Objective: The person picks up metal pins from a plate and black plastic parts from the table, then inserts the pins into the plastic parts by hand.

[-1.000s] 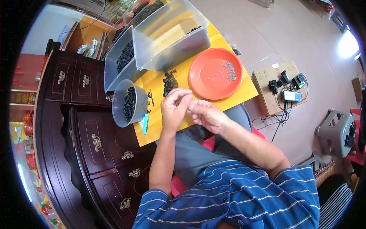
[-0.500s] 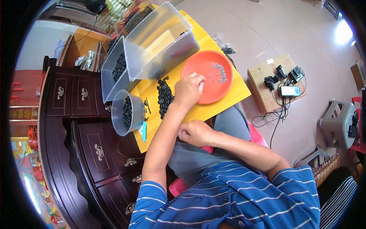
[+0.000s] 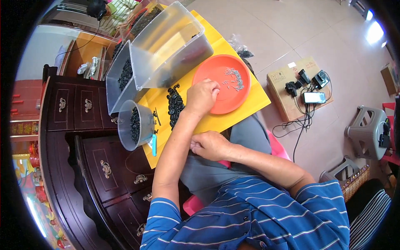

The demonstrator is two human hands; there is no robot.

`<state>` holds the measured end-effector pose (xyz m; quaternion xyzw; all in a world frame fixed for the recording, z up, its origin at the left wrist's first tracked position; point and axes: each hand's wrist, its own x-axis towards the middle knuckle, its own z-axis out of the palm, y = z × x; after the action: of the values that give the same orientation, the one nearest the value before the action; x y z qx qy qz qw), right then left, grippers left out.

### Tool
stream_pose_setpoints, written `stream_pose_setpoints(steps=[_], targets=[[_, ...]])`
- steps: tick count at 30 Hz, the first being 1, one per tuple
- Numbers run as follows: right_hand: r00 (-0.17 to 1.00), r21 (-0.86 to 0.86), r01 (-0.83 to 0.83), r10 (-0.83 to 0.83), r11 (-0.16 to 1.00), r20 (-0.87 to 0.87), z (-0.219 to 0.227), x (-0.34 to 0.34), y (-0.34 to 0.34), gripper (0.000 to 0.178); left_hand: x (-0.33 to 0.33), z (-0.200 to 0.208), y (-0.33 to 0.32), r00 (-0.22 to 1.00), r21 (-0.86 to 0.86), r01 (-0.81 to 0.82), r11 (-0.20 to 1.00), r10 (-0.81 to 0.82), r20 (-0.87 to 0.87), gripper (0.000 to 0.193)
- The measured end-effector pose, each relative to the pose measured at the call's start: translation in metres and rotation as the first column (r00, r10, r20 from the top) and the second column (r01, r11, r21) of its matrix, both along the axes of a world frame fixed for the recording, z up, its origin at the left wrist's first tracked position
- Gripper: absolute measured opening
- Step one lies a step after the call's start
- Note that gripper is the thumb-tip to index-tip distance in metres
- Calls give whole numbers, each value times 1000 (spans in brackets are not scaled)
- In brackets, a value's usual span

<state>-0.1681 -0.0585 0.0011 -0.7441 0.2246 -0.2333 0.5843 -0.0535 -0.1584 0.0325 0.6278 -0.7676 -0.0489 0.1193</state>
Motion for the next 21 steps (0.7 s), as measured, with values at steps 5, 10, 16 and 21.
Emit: stream_pose_setpoints(steps=[5,10,16,21], targets=[[1000,8,-5,5,1000,7,-2,1,0,17,1,-2,-3,1000,49,-13,999,13,-2,9],[1000,19,1,-1,1000,-17,2,-2,0,17,-5,2,-4,997,42,3,999,-7,83,9],[1000,21,5,-5,1000,-8,-1,1,1,16,-4,7,-10,978,61,81,995,-92,189,12],[1000,12,-10,10,1000,2,-1,2,0,15,-3,6,-22,964,131,88,987,-117,238,15]])
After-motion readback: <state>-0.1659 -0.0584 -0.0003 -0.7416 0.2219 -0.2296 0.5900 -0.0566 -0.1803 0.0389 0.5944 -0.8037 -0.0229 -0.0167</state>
